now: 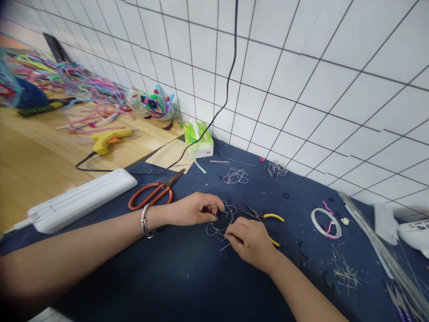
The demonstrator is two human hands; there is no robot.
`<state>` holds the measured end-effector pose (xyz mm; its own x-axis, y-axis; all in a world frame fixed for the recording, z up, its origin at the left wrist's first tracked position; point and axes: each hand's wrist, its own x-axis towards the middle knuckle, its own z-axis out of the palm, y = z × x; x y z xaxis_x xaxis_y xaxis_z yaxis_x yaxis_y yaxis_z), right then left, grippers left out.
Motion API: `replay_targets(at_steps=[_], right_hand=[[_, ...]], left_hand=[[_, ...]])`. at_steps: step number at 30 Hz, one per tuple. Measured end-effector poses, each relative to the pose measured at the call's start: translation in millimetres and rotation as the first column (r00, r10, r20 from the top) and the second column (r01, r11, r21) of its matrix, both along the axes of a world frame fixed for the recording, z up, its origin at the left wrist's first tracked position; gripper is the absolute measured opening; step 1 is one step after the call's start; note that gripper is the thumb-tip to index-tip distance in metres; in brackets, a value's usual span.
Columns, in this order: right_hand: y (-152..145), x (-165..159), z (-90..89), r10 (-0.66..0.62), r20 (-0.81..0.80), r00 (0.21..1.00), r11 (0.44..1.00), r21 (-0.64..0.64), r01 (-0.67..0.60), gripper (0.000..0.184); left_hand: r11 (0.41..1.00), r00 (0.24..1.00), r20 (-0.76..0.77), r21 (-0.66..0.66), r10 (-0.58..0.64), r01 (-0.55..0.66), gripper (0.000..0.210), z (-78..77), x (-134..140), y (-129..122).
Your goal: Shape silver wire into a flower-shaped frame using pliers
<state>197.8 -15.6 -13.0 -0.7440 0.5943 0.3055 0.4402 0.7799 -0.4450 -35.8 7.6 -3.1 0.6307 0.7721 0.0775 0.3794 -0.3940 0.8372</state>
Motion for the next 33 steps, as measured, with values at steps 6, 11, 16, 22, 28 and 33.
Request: replay_targets(at_steps=[6, 11, 16, 22, 28, 33], right_hand=[[-3.8, 6.0, 3.5, 0.061, 0.164, 0.985, 0.945, 0.309, -0.11, 0.016], [-8.3, 6.5, 6.9, 0.007, 0.304, 0.953, 0.89, 0.432, -0.145, 0.023], [-9.2, 8.6, 5.1, -0.022, 0.269, 0.963, 0.895, 0.434, -0.101, 0.025], [-5.3, 7.6, 1.7, -0.062, 0.114, 0.992, 0.96, 0.28, 0.027, 0.024], [-2.7, 0.7, 3.5, -0.156, -0.131, 0.979, 0.988, -0.037, 0.152, 0.018], [-4.5, 0.5, 6.2, -0.351, -0.145, 0.925, 0.9, -0.323, 0.291, 0.013]], left_hand=[[0.984, 0.998, -0.047, 0.179, 0.031, -0.022, 0.024, 3.7, 2.6, -3.0], [0.96, 0.996, -0.089, 0.28, 0.031, -0.005, 0.026, 7.2, 3.4, -5.0], [0.954, 0.994, -0.109, 0.298, -0.005, 0.038, 0.025, 8.4, 2.3, -4.8], [0.954, 0.994, -0.106, 0.301, 0.025, 0.008, 0.027, 7.2, 2.0, -4.5], [0.966, 0.995, -0.095, 0.259, 0.037, -0.011, 0.029, 8.5, 0.8, -5.2], [0.968, 0.994, -0.112, 0.25, -0.005, 0.033, 0.026, 15.2, -1.8, -7.8]])
